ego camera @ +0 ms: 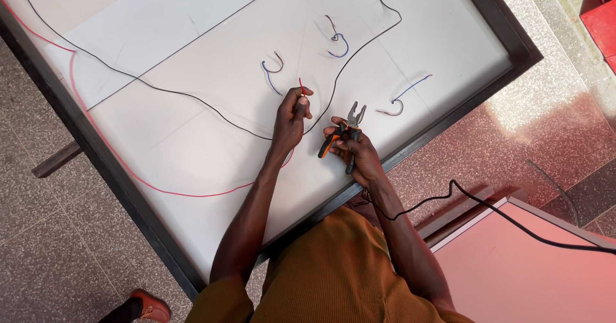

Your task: Stripping insulation from electrical wires and connecting them during sign assembly

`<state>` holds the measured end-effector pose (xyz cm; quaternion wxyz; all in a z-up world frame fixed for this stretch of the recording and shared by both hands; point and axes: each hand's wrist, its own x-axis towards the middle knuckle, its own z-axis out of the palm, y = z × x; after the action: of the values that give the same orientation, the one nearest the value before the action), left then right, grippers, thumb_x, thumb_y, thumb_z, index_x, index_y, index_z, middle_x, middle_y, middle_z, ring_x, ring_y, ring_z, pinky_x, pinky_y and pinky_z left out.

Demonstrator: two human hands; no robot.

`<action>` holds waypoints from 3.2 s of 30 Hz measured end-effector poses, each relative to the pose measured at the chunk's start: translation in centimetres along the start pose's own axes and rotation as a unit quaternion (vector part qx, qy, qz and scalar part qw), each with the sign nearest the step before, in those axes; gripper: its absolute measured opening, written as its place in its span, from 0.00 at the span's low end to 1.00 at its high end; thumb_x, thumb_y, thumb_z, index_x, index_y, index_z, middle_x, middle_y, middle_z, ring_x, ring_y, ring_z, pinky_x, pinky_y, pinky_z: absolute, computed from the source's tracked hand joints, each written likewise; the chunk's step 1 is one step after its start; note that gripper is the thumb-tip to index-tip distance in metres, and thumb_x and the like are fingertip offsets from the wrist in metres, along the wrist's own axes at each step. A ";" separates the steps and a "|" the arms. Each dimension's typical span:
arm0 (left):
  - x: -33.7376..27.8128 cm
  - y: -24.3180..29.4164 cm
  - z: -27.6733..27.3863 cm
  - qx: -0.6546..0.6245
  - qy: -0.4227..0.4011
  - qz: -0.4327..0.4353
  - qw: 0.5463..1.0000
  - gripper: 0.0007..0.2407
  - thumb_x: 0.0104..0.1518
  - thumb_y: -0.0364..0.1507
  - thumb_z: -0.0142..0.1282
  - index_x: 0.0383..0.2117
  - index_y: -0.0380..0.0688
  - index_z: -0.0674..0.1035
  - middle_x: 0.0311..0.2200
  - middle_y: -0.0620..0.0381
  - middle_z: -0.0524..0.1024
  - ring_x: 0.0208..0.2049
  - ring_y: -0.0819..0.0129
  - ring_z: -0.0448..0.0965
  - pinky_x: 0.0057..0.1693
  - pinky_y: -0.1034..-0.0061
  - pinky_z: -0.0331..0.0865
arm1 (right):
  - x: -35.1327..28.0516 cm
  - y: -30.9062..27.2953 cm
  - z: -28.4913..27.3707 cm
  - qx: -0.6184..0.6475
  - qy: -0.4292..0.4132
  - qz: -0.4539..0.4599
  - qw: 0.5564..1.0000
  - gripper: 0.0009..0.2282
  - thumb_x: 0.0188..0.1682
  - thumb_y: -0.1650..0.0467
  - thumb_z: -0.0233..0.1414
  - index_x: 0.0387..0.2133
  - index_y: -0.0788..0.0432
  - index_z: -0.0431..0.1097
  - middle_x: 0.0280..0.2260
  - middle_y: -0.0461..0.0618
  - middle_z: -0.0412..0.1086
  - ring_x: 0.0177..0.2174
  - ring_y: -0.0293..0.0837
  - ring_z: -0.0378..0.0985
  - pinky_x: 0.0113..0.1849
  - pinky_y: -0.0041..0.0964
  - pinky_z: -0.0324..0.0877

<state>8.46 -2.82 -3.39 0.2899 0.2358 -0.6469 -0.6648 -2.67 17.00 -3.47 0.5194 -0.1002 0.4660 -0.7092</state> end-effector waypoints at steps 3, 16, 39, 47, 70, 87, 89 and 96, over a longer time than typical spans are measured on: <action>-0.2 0.0 -0.5 -0.012 -0.026 -0.017 0.999 0.11 0.81 0.26 0.39 0.56 0.43 0.78 0.29 0.60 0.73 0.31 0.76 0.78 0.46 0.78 0.78 | 0.1 0.2 -0.4 -0.003 -0.004 -0.002 1.000 0.33 0.49 0.78 0.52 0.74 0.67 0.62 0.57 0.61 0.76 0.57 0.52 0.79 0.51 0.39 0.82; 0.5 -0.4 2.8 -0.036 -0.102 -0.012 0.994 0.11 0.79 0.23 0.45 0.56 0.40 0.82 0.37 0.51 0.83 0.40 0.68 0.84 0.51 0.68 0.79 | -0.1 0.2 0.1 0.036 0.005 -0.024 0.999 0.32 0.49 0.78 0.53 0.72 0.69 0.62 0.55 0.59 0.76 0.54 0.52 0.82 0.49 0.43 0.84; 1.1 5.6 8.7 -0.324 -0.193 -0.031 0.926 0.04 0.79 0.27 0.50 0.47 0.41 0.74 0.58 0.44 0.74 0.76 0.44 0.66 0.77 0.46 0.62 | -2.4 -6.1 2.3 0.177 -0.069 0.025 0.981 0.14 0.53 0.79 0.54 0.52 0.70 0.74 0.43 0.59 0.80 0.42 0.53 0.86 0.41 0.51 0.82; 0.4 5.3 7.8 -0.315 -0.201 0.011 0.928 0.06 0.79 0.29 0.50 0.45 0.39 0.76 0.56 0.43 0.77 0.77 0.45 0.64 0.79 0.50 0.56 | -1.8 -3.3 1.9 0.197 -0.046 0.025 0.979 0.11 0.55 0.79 0.54 0.50 0.67 0.76 0.39 0.55 0.79 0.40 0.47 0.84 0.42 0.45 0.79; -1.7 3.9 10.7 -0.062 0.180 0.036 0.981 0.13 0.78 0.26 0.38 0.38 0.45 0.79 0.17 0.65 0.61 0.24 0.75 0.69 0.42 0.74 0.65 | 4.5 5.6 -0.2 -0.126 0.097 -0.169 0.973 0.09 0.59 0.70 0.64 0.50 0.56 0.77 0.24 0.55 0.75 0.21 0.42 0.73 0.27 0.34 0.69; 0.6 1.6 11.3 -0.077 0.171 0.012 0.982 0.12 0.75 0.24 0.39 0.33 0.50 0.76 0.16 0.65 0.61 0.24 0.75 0.65 0.43 0.76 0.66 | 6.2 7.1 -0.5 -0.011 0.242 -0.130 0.962 0.12 0.56 0.75 0.64 0.51 0.55 0.75 0.35 0.53 0.78 0.28 0.42 0.80 0.28 0.35 0.77; 0.7 1.7 11.1 -0.101 0.141 0.015 0.985 0.12 0.76 0.26 0.40 0.35 0.48 0.77 0.17 0.64 0.63 0.25 0.76 0.67 0.44 0.76 0.67 | 6.1 7.0 -0.4 -0.009 0.248 -0.128 0.960 0.12 0.56 0.76 0.62 0.51 0.55 0.74 0.35 0.54 0.78 0.27 0.43 0.80 0.27 0.35 0.77; 1.9 2.9 8.1 -0.184 -0.082 0.033 0.979 0.15 0.81 0.36 0.47 0.60 0.42 0.82 0.37 0.49 0.86 0.45 0.69 0.88 0.53 0.78 0.74 | 4.3 2.0 1.2 0.008 0.166 -0.068 0.984 0.17 0.48 0.82 0.53 0.50 0.57 0.71 0.35 0.48 0.72 0.25 0.39 0.76 0.20 0.32 0.72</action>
<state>1.70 1.77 -0.01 0.2955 0.1017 -0.5429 -0.7795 -2.54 12.67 -5.82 0.3867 -0.0084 0.5320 -0.7532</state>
